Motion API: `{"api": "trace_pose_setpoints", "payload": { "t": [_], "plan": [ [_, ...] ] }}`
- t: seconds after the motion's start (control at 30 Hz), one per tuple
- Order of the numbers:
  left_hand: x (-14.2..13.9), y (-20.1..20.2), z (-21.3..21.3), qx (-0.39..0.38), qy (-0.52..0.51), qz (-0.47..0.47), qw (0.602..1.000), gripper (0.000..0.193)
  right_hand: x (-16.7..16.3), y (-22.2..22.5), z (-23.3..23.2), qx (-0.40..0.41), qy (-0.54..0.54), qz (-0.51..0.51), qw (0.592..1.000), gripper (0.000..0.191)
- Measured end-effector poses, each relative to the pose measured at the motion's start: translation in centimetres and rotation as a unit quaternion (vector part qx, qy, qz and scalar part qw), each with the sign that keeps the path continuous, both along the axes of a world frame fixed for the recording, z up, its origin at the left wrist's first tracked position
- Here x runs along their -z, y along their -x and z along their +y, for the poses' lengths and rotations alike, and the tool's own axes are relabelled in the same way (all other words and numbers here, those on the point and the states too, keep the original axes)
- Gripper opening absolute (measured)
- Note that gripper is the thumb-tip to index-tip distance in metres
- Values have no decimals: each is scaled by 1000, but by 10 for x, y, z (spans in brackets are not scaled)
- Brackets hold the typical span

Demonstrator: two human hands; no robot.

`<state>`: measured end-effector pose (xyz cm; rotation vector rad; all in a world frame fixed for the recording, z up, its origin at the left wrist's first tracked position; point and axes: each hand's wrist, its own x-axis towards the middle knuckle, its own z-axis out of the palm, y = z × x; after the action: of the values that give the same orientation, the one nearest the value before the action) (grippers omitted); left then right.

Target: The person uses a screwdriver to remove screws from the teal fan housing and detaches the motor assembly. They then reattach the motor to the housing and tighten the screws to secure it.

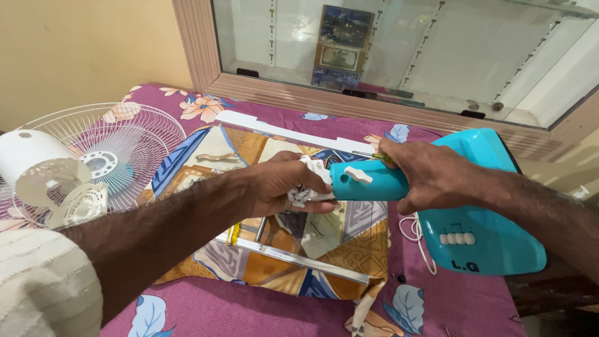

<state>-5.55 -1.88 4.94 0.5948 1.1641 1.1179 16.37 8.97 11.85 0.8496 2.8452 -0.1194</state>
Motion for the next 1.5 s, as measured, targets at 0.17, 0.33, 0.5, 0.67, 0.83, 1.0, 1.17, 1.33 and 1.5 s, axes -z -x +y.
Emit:
{"api": "trace_pose_setpoints", "payload": {
  "t": [0.17,0.33,0.5,0.67,0.83,1.0,1.17,1.33,1.5],
  "plan": [
    [-5,-1,0,-1,-18,-27,999,64,-4,1,-1,47,-20,-57,997,71],
    [-4,4,2,-3,1,-13,1000,65,-4,0,-3,8,7,-8,1000,74],
    [0,-1,5,-23,-8,-15,1000,69,-4,1,-6,9,3,-5,1000,75],
    [4,-1,5,12,-12,-6,1000,67,-4,3,-7,20,10,-19,1000,75],
    [4,6,2,128,-75,-53,988,51,-3,1,-6,26,18,-7,999,78],
    [0,4,1,130,-94,-40,986,48,-3,2,-6,64,4,-29,998,74],
    [3,2,3,37,-52,-16,998,43,-4,2,-7,35,15,-1,999,84],
    [5,16,7,83,-126,-36,988,35,0,0,-7,28,1,-3,1000,82],
    [4,16,9,91,-126,-43,987,31,5,0,-6,45,14,9,999,85]
  ]
}}
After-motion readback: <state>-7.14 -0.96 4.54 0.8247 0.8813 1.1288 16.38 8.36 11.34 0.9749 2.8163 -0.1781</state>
